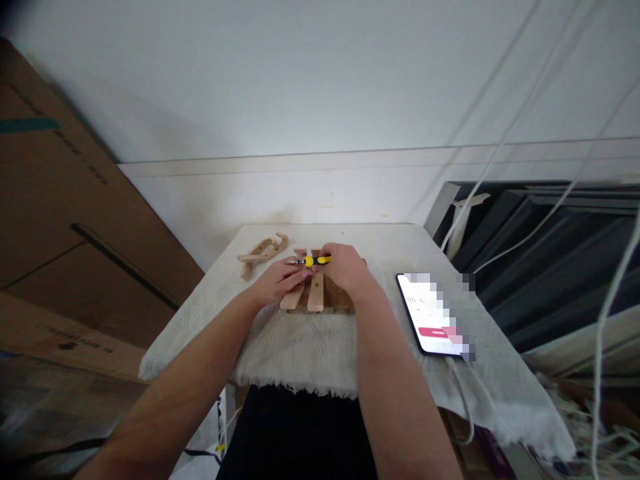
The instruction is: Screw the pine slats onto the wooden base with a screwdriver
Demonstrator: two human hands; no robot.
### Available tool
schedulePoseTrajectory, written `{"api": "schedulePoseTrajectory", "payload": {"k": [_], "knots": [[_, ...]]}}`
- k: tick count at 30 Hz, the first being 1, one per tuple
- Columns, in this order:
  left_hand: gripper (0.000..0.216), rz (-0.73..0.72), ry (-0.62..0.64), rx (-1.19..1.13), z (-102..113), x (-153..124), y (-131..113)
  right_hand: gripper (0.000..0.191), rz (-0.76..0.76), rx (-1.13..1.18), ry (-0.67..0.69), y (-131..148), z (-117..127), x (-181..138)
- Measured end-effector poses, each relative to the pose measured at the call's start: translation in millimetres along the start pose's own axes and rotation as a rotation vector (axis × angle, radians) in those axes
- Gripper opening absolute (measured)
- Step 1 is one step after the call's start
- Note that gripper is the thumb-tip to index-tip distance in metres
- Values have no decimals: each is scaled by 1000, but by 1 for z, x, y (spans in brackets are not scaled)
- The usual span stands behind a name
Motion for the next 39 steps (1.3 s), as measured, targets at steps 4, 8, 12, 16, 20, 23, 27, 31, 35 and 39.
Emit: {"api": "schedulePoseTrajectory", "payload": {"k": [4, 8, 12, 16, 20, 23, 27, 31, 35, 39], "knots": [[43, 31, 0, -12, 1, 0, -1, 9, -29, 68, -70, -4, 6, -1], [43, 36, 3, -17, 2, -1, -3, 17, -90, 208, -123, -4, 13, -5], [41, 43, 0, 0, 1, -2, -2, 19, -64, 569, -149, 0, 19, -10], [41, -19, -61, 0, 1, -1, -1, 20, -12, 922, -204, 3, 22, -10], [40, -78, -83, -20, -1, 0, 2, 26, 14, 1002, -399, 0, 24, -3], [40, -78, -78, -10, -2, 0, 5, 33, 14, 894, -524, -4, 22, 0], [37, -64, -78, 29, -2, 0, 6, 31, 4, 626, -712, -7, 23, -6], [37, -23, -1, 22, -2, 0, 1, 27, -7, 383, -748, -2, 26, -12], [39, -4, 44, -18, 0, 0, -3, 28, 2, 302, -676, 0, 25, -11], [38, 4, 39, -36, 0, 1, -3, 29, 20, 274, -636, 1, 22, -9]]}}
Point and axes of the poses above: each hand's wrist, its own x-axis towards the middle knuckle, its own z-axis out of the back of the hand, y = z × x, the point moved 2 cm from there along x, towards the middle knuckle, and after that the axes turned 4 degrees about y, right-handed, at the moved point
